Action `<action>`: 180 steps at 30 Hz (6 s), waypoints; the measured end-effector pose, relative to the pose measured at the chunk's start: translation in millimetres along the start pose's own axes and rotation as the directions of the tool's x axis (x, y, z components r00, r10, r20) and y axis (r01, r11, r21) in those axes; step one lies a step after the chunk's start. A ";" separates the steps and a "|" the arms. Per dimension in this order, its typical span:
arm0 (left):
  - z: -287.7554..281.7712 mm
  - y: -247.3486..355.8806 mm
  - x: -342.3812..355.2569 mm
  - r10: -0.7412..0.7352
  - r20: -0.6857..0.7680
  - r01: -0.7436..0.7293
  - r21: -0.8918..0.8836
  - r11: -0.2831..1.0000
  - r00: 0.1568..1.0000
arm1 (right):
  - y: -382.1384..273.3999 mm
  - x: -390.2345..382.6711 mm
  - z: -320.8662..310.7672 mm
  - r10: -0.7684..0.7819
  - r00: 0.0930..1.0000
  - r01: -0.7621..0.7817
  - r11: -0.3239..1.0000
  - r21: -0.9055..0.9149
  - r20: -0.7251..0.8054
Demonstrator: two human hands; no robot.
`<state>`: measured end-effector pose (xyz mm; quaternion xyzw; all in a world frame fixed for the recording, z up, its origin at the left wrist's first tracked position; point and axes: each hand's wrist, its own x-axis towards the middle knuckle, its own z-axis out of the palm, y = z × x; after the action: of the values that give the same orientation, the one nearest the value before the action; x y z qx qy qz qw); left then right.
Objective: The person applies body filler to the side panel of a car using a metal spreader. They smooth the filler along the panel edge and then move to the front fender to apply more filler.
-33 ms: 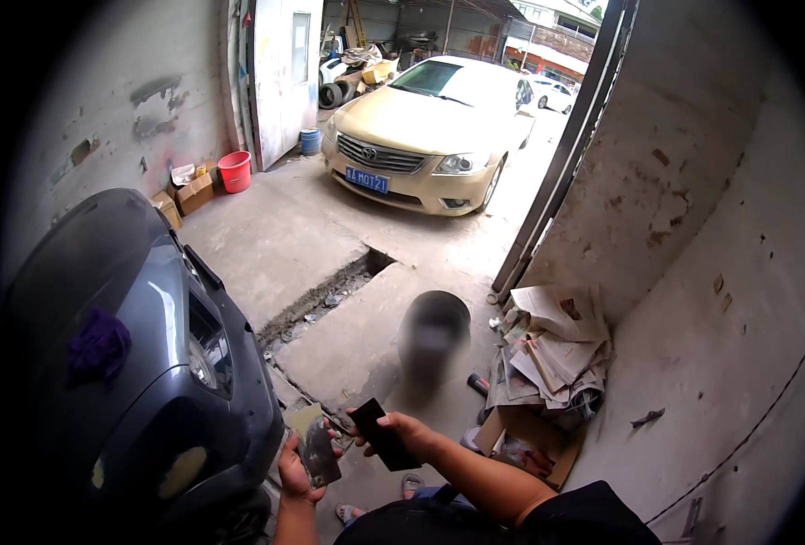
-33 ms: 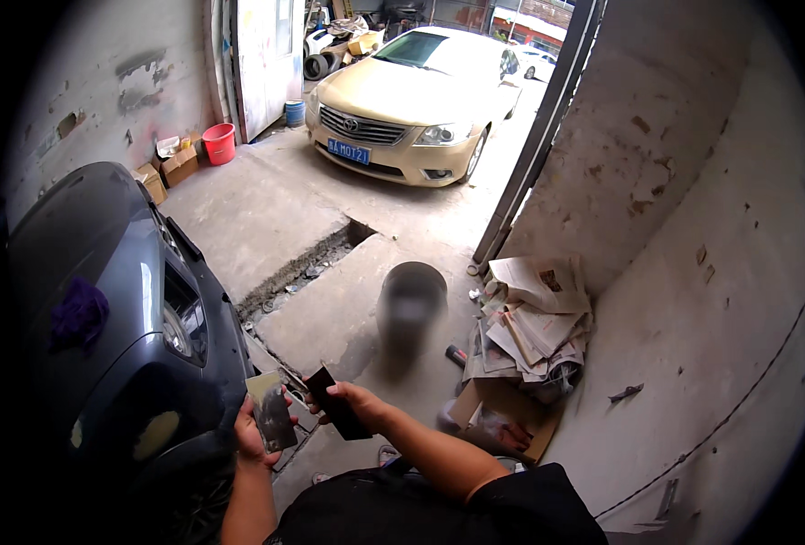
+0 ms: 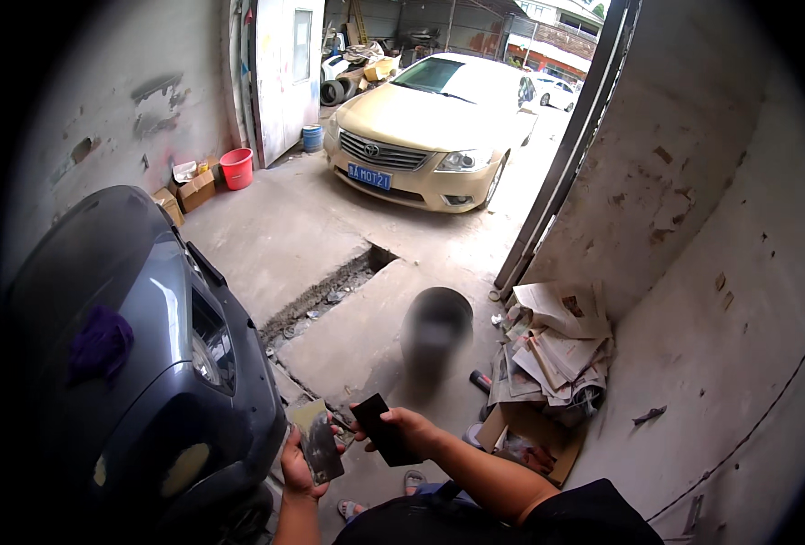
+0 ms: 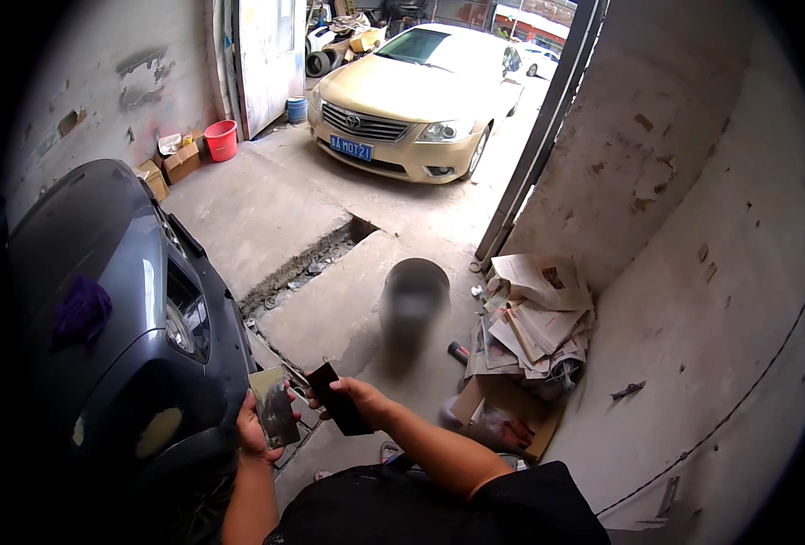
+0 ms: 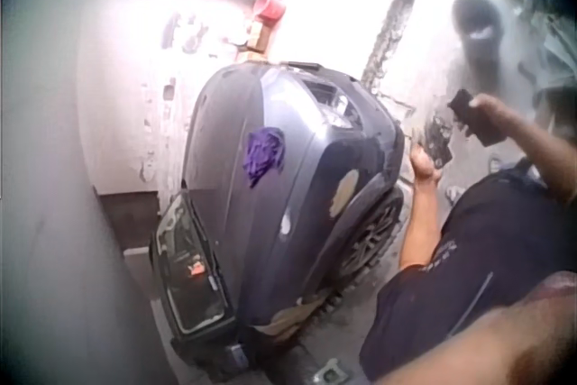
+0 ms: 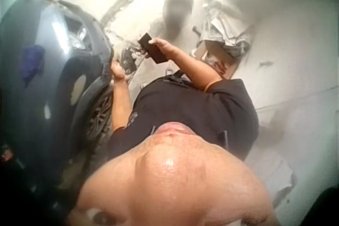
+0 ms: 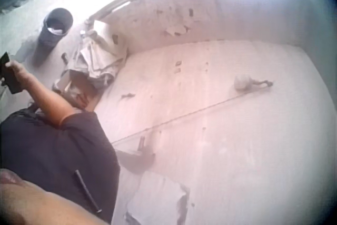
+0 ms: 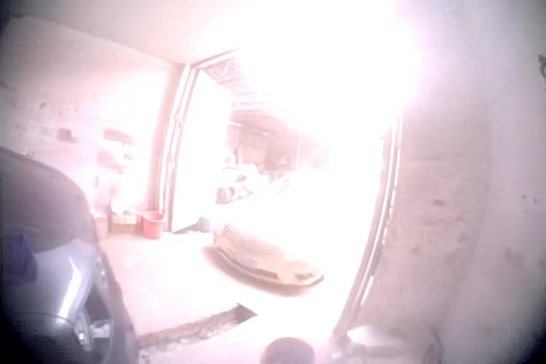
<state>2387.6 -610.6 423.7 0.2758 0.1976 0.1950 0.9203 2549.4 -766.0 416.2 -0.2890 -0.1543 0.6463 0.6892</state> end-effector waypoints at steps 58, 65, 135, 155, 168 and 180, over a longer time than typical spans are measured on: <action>5.1 42.4 18.5 0.376 0.157 -0.404 0.222 0.887 0.913 | 15.5 89.0 133.1 -0.614 0.716 0.207 -0.269 -0.941 0.333; 9.4 51.7 16.9 0.391 0.169 -0.423 0.255 0.869 0.905 | 8.6 107.6 129.3 -0.605 0.724 0.211 -0.264 -0.941 0.332; -3.1 72.9 32.4 0.336 0.149 -0.362 0.218 0.906 0.930 | 0.4 127.4 131.6 -0.577 0.669 0.359 -0.300 -0.884 0.468; 0.9 67.9 39.6 0.352 -0.046 -0.333 0.224 0.916 0.935 | -10.7 137.0 131.0 -0.522 0.719 0.359 -0.286 -0.888 0.459; -16.1 68.9 37.5 0.281 0.065 -0.288 0.180 0.940 0.957 | 12.9 126.3 123.3 -0.489 0.700 0.410 -0.322 -0.854 0.520; 12.9 67.2 40.6 0.408 -0.104 -0.360 0.312 0.879 0.907 | -10.0 149.1 122.5 -0.534 0.702 0.386 -0.269 -0.882 0.471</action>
<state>2411.2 -545.3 462.5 0.4220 0.2411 0.3656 0.7938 2503.1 -595.6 494.4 -0.6309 -0.6187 0.0027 0.4682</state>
